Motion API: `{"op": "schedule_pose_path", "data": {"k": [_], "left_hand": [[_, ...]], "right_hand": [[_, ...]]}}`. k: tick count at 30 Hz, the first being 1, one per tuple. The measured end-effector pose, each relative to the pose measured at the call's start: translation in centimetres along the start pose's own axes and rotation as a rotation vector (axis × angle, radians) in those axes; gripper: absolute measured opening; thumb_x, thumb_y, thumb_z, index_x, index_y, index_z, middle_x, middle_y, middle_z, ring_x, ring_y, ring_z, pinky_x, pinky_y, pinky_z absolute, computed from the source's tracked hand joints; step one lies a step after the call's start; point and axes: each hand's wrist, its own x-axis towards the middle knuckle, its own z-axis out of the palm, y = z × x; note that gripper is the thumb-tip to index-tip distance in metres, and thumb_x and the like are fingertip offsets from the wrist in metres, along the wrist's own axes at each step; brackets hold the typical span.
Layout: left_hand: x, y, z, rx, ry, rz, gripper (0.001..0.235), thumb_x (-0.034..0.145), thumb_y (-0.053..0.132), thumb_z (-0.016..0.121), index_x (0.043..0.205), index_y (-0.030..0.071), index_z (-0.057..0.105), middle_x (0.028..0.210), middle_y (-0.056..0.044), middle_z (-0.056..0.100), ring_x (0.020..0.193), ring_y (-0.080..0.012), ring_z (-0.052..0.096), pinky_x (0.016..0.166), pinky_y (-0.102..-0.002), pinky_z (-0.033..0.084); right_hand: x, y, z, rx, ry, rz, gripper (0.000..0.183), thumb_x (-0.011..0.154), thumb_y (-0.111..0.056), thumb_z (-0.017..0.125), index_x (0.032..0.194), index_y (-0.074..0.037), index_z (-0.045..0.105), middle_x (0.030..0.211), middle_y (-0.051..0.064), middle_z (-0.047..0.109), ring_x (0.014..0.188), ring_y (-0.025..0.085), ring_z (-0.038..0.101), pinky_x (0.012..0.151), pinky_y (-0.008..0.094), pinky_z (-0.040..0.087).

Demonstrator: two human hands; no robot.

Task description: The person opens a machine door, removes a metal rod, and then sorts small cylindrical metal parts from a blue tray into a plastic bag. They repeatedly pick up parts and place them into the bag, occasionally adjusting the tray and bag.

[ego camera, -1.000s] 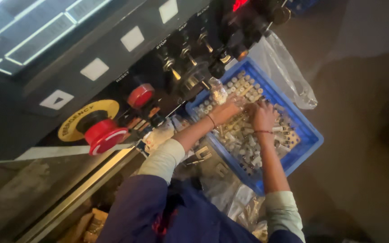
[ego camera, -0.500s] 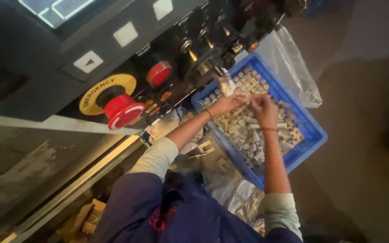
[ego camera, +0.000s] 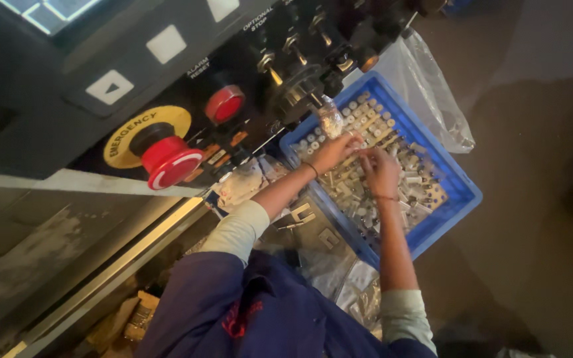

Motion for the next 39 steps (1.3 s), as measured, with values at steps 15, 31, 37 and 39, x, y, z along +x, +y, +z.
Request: {"op": "schedule_pose_path", "data": {"k": [15,31,37,39], "left_hand": [[2.0,1.9,0.3,0.577,-0.241,0.219,0.017,0.101,0.017,0.058,0.111,0.011,0.069,0.118,-0.008,0.066,0.116,-0.0291,0.067,0.1,-0.04,0.055],[2.1,0.1,0.3,0.782,-0.356,0.256,0.045,0.074,0.002,0.065,0.114,0.022,0.068,0.148,-0.003,0.052,0.117,-0.0301,0.061,0.087,-0.032,0.056],[-0.3,3.8,-3.6,0.467,-0.14,0.216,0.044,0.082,-0.003,0.066,0.123,0.014,0.068,0.128,-0.012,0.064,0.11,-0.03,0.066,0.095,-0.041,0.054],[-2.1,5.4,-4.3,0.53,-0.206,0.028,0.021,0.094,0.002,0.066,0.11,0.016,0.068,0.111,-0.006,0.069,0.109,-0.0271,0.07,0.098,-0.042,0.054]], "right_hand": [[-0.9,0.0,-1.7,0.139,0.042,-0.009,0.015,0.096,-0.014,0.07,0.109,-0.007,0.074,0.101,0.013,0.073,0.084,0.025,0.071,0.076,0.036,0.055],[-2.3,-1.1,1.4,-0.333,-0.177,-0.176,0.021,0.081,-0.026,0.075,0.098,-0.015,0.079,0.098,0.012,0.074,0.092,0.035,0.068,0.08,0.051,0.05],[-2.2,0.6,7.0,-0.479,0.03,-0.329,0.016,0.082,-0.024,0.072,0.094,-0.014,0.071,0.098,0.01,0.073,0.092,0.035,0.069,0.075,0.049,0.053],[-1.3,2.1,9.1,-0.52,-0.102,-0.294,0.014,0.093,-0.023,0.069,0.099,-0.011,0.069,0.089,0.014,0.07,0.083,0.035,0.068,0.073,0.049,0.053]]}}
